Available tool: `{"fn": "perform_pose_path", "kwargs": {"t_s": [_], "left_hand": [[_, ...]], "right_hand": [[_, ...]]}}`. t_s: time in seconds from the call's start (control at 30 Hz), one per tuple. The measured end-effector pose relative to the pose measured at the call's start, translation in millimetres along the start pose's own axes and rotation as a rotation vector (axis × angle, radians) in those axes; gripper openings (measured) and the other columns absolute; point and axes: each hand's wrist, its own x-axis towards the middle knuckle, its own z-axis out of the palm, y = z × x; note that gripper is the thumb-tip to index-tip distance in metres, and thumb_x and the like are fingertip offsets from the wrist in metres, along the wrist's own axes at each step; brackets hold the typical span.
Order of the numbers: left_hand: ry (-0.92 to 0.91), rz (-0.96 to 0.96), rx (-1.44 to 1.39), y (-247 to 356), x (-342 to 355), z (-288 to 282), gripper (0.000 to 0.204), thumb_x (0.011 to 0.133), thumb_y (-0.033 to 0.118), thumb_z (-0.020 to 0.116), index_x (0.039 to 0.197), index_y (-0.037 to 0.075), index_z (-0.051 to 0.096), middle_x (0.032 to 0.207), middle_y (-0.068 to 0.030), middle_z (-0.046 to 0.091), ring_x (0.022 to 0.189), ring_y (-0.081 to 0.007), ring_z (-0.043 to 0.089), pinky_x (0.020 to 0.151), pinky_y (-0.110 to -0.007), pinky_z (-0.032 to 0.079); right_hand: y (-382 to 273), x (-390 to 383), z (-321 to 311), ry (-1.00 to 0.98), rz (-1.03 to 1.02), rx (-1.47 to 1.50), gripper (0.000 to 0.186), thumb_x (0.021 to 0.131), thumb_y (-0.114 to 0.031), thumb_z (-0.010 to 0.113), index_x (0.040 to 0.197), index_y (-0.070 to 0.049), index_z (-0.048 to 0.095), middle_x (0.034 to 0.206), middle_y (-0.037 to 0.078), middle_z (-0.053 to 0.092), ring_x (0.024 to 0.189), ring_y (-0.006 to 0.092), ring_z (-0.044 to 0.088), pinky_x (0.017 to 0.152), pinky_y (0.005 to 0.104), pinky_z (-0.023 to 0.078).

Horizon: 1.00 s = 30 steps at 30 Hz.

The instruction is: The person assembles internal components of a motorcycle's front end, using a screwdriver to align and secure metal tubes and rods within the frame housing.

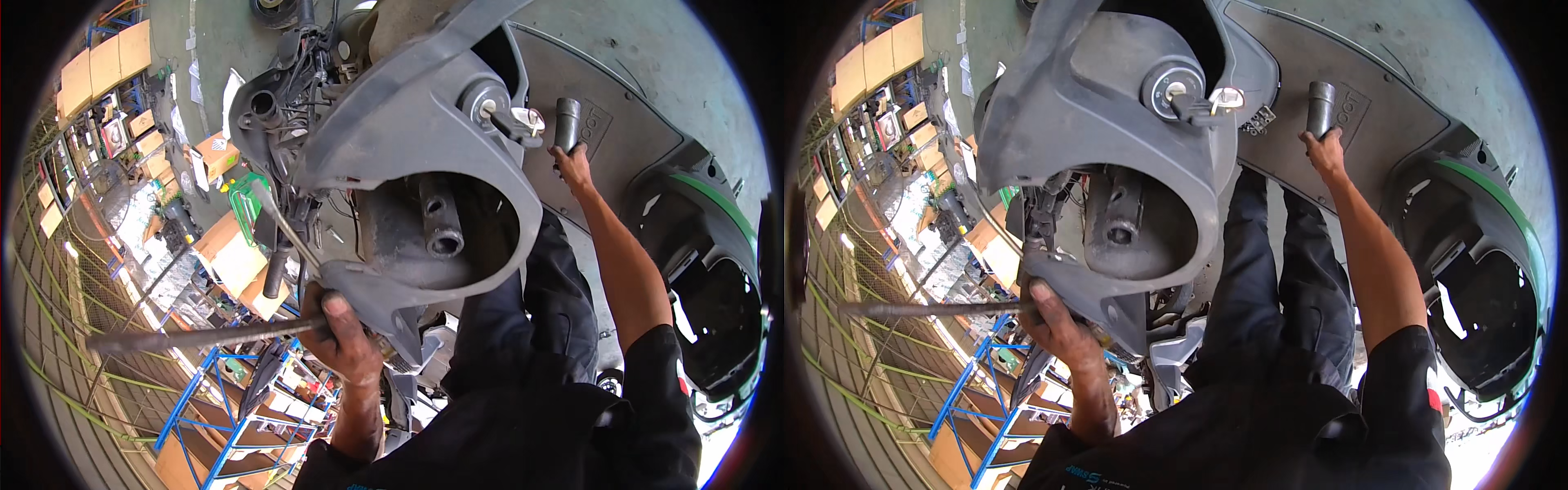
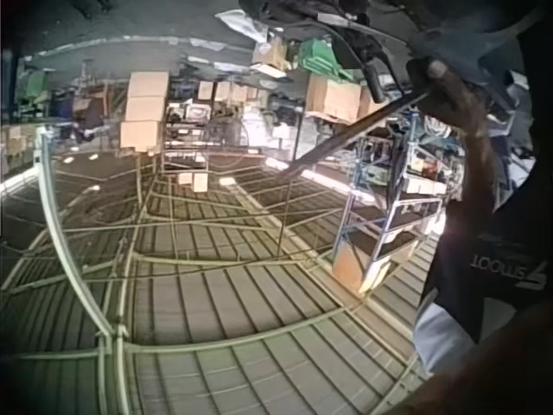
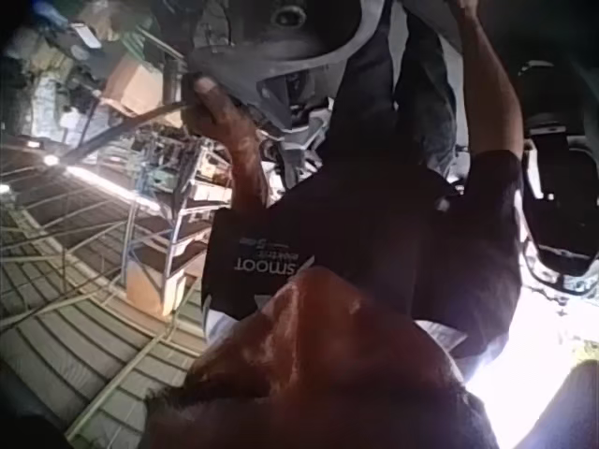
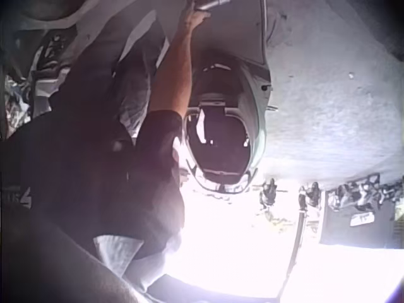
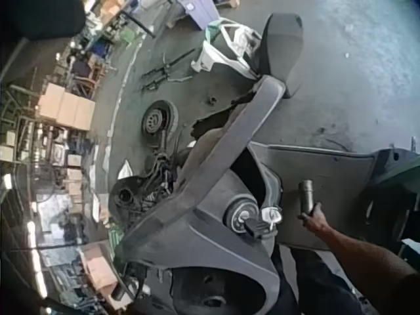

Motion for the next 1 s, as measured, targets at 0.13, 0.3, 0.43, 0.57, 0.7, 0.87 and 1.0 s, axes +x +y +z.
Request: {"fn": "perform_pose_path", "kwargs": {"t_s": [0.13, 0.3, 0.43, 0.57, 0.7, 0.87, 1.0], "left_hand": [[0.046, -0.044, -0.034, 6.2, -6.1, 7.3, 0.051, 0.095, 0.048, 0.05, 0.076, 0.001, 0.051, 0.065, -0.0017, 0.051, 0.062, -0.0093, 0.045, 0.055, -0.025, 0.033], [0.056, -0.063, -0.006, 6.8, -7.2, 8.8, 0.053, 0.095, 0.051, 0.05, 0.078, 0.0, 0.054, 0.065, -0.0017, 0.053, 0.062, -0.0097, 0.047, 0.055, -0.025, 0.034], [0.089, -0.045, -0.011, 3.7, -4.1, 12.2, 0.055, 0.095, 0.052, 0.049, 0.077, 0.0, 0.053, 0.065, -0.0022, 0.053, 0.062, -0.01, 0.047, 0.054, -0.026, 0.034], [0.083, -0.033, 0.031, 1.9, -1.6, 8.9, 0.055, 0.094, 0.052, 0.05, 0.077, 0.0, 0.053, 0.064, -0.0032, 0.052, 0.061, -0.011, 0.046, 0.054, -0.026, 0.034], [0.084, -0.143, 0.048, 11.8, -1.1, -9.9, 0.04, 0.096, 0.036, 0.055, 0.072, 0.004, 0.048, 0.056, -0.0035, 0.046, 0.049, -0.0104, 0.044, 0.049, -0.026, 0.036], [0.035, -0.205, -0.344, 34.9, 2.6, -51.5, 0.034, 0.099, 0.027, 0.048, 0.074, 0.004, 0.044, 0.053, -0.0046, 0.044, 0.045, -0.0129, 0.044, 0.046, -0.027, 0.039], [0.0, -0.238, -0.474, 63.2, -25.7, -42.5, 0.03, 0.099, 0.028, 0.047, 0.083, 0.002, 0.049, 0.061, -0.0076, 0.05, 0.051, -0.0152, 0.049, 0.048, -0.029, 0.042]], "right_hand": [[24.7, 25.1, 8.1, -0.011, -0.03, -0.196, 0.057, 0.08, -0.028, 0.068, 0.11, 0.007, 0.035, 0.078, 0.021, 0.063, 0.065, 0.0293, 0.065, 0.058, 0.0383, 0.052], [30.4, 32.7, 3.6, -0.092, -0.09, -0.306, 0.053, 0.082, -0.023, 0.063, 0.121, 0.003, 0.04, 0.088, 0.023, 0.065, 0.071, 0.031, 0.067, 0.067, 0.0402, 0.054], [-2.5, 4.6, -2.5, -0.153, -0.239, -0.24, 0.036, 0.084, -0.018, 0.06, 0.113, 0.001, 0.051, 0.091, 0.019, 0.068, 0.075, 0.0278, 0.067, 0.068, 0.0388, 0.053], [-47.2, -74.1, -27.2, -0.353, -0.38, 0.134, 0.019, 0.09, -0.012, 0.056, 0.105, 0.001, 0.055, 0.082, 0.008, 0.067, 0.07, 0.0152, 0.063, 0.059, 0.032, 0.05], [-92.8, -179.3, -62.0, -0.644, -0.381, 0.036, 0.017, 0.091, -0.01, 0.056, 0.101, 0.002, 0.061, 0.086, 0.008, 0.068, 0.079, 0.0109, 0.06, 0.068, 0.0284, 0.05], [-140.5, -285.5, -77.7, -1.065, -0.619, 0.024, 0.043, 0.091, -0.037, 0.062, 0.103, 0.004, 0.058, 0.095, 0.023, 0.065, 0.09, 0.0413, 0.064, 0.079, 0.0428, 0.052], [-151.2, -329.4, -57.9, -1.179, -0.694, 0.312, 0.059, 0.093, -0.041, 0.058, 0.129, 0.002, 0.041, 0.106, 0.028, 0.061, 0.096, 0.046, 0.062, 0.084, 0.0479, 0.051]]}}
